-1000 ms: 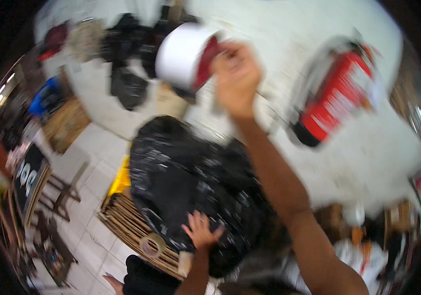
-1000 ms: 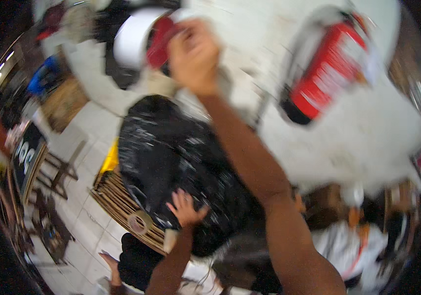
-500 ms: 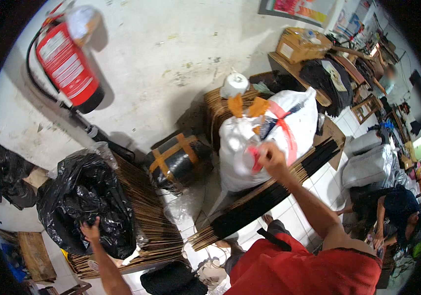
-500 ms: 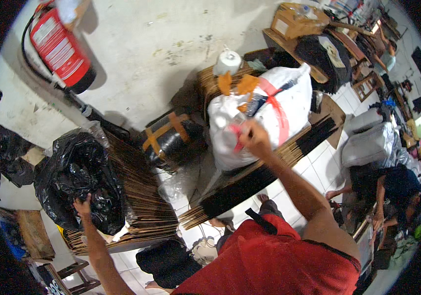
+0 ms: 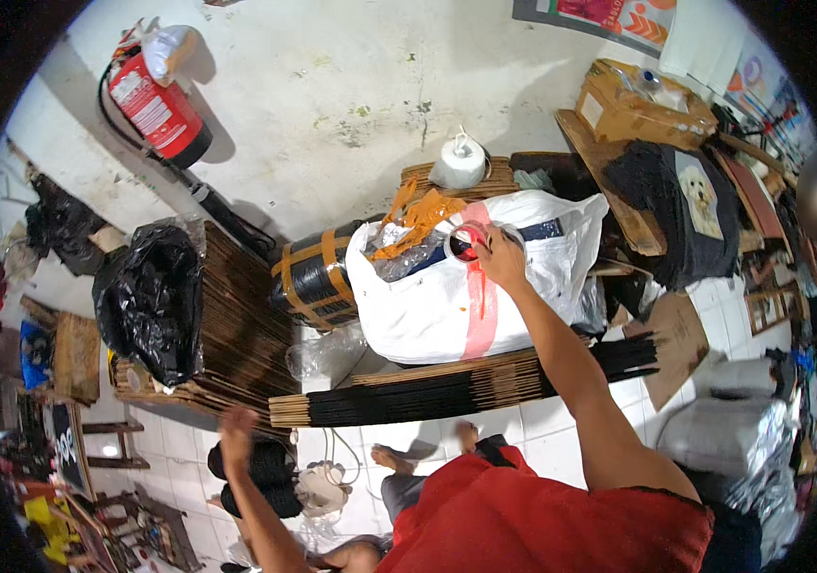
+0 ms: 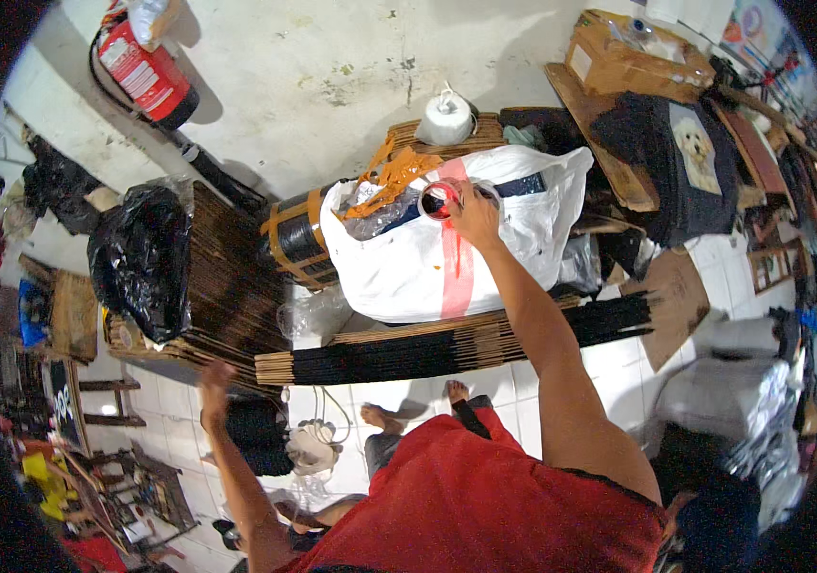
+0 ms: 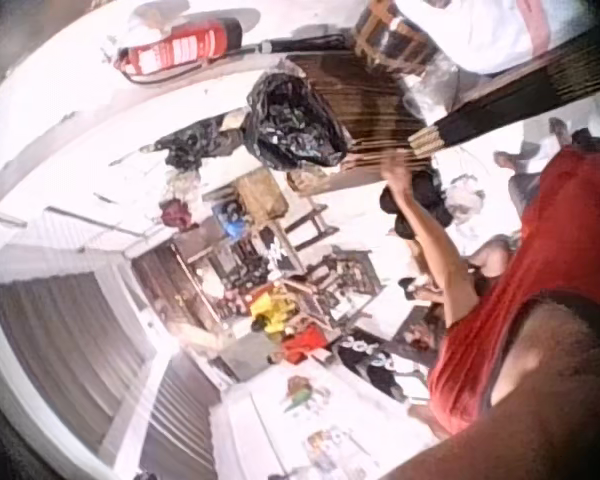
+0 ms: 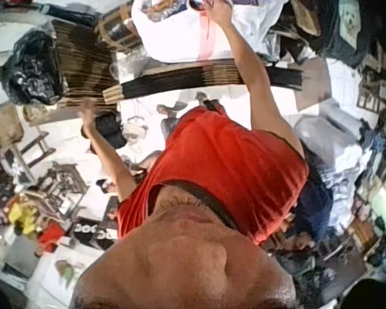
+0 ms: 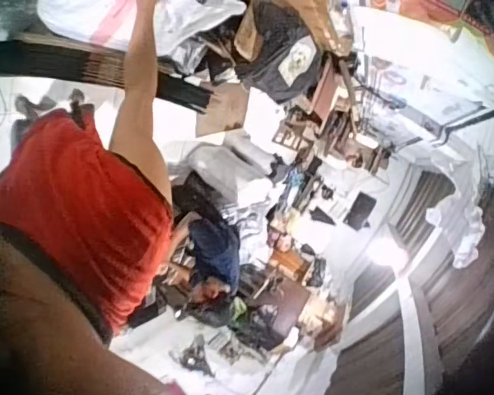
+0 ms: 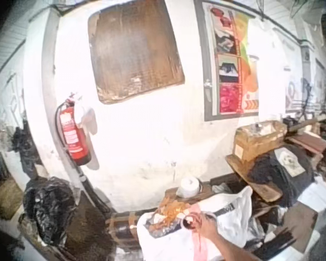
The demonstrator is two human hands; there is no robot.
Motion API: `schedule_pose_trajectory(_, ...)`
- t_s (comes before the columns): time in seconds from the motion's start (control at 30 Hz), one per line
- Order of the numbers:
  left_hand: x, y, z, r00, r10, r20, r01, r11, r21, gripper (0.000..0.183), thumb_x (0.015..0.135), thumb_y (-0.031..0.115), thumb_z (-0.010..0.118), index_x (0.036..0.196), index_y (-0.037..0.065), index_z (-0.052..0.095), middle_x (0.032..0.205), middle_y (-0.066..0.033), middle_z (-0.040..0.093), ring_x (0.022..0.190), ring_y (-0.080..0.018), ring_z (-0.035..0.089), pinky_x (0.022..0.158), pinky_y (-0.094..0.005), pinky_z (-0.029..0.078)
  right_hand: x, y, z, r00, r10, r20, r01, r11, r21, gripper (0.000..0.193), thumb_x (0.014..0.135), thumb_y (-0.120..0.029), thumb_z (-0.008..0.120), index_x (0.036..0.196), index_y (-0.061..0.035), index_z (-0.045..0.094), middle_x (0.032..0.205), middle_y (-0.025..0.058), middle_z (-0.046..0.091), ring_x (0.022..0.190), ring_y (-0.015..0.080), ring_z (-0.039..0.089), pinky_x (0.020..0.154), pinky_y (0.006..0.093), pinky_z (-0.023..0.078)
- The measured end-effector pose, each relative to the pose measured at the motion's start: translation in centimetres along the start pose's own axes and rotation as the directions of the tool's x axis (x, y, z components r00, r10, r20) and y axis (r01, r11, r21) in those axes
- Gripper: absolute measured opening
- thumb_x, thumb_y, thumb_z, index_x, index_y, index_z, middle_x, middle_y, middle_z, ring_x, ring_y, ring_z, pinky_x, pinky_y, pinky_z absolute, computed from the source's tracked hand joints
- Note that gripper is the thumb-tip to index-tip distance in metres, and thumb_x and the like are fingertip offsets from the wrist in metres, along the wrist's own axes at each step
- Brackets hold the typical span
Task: The person repeatedly picks up black printing screens with a white logo from a stack and places them onto a wooden frame held by another person. The person then returns to the stack to repeat the process.
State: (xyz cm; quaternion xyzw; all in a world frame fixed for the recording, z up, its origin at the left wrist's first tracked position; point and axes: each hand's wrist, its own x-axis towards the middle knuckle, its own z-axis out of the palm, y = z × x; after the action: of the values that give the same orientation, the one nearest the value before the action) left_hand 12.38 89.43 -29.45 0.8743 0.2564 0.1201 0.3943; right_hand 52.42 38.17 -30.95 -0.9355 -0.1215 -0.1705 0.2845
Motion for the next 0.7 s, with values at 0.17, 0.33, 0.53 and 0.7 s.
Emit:
schedule_pose_trajectory(0.17,-19.9,-5.0,12.1,0.926,-0.377,0.019,0.374,0.923,0.086,0.027,0.078,0.016,0.069,0.097,-0.002,0.064,0.079,-0.0064,0.064,0.071,-0.0150,0.058,0.065,-0.0285,0.046,-3.9,1.4,-4.2,0.981,-0.033,-0.192,0.050,0.995,0.084,0.047,0.078,-0.022,0.065,0.118,-0.0021,0.048,0.109,0.0206,0.055,0.100,0.0387,0.053,0.085,0.0456,0.043)
schedule_pose_trajectory(0.33,-34.9,-7.0,21.5,0.689,-0.699,0.193,0.717,0.618,-0.322,0.045,0.075,0.018,0.072,0.110,-0.007,0.058,0.079,-0.0101,0.065,0.068,-0.0147,0.058,0.063,-0.0276,0.045,-7.1,3.9,-5.9,0.990,-0.062,-0.130,0.074,0.993,0.095,0.053,0.075,-0.015,0.066,0.121,0.0000,0.044,0.120,0.0213,0.048,0.114,0.0380,0.044,0.095,0.0438,0.037)
schedule_pose_trajectory(0.53,-43.5,-4.8,29.3,0.557,-0.820,0.132,0.779,0.461,-0.425,0.051,0.074,0.020,0.072,0.112,-0.010,0.055,0.083,-0.0132,0.065,0.069,-0.0188,0.060,0.062,-0.0303,0.047,-8.9,5.0,-6.2,0.981,-0.189,-0.034,0.191,0.975,0.111,0.054,0.077,-0.013,0.063,0.124,-0.0001,0.042,0.128,0.0221,0.041,0.119,0.0391,0.039,0.100,0.0462,0.032)
schedule_pose_trajectory(0.7,-51.4,-1.3,36.0,0.452,-0.858,0.245,0.870,0.364,-0.333,0.026,0.078,0.025,0.067,0.087,0.000,0.067,0.064,-0.0028,0.061,0.055,-0.0127,0.057,0.043,-0.0261,0.036,-7.6,5.0,-5.9,0.903,-0.423,0.078,0.421,0.906,0.050,0.059,0.077,-0.016,0.062,0.131,-0.0053,0.040,0.136,0.0215,0.035,0.127,0.0371,0.031,0.105,0.0504,0.024)
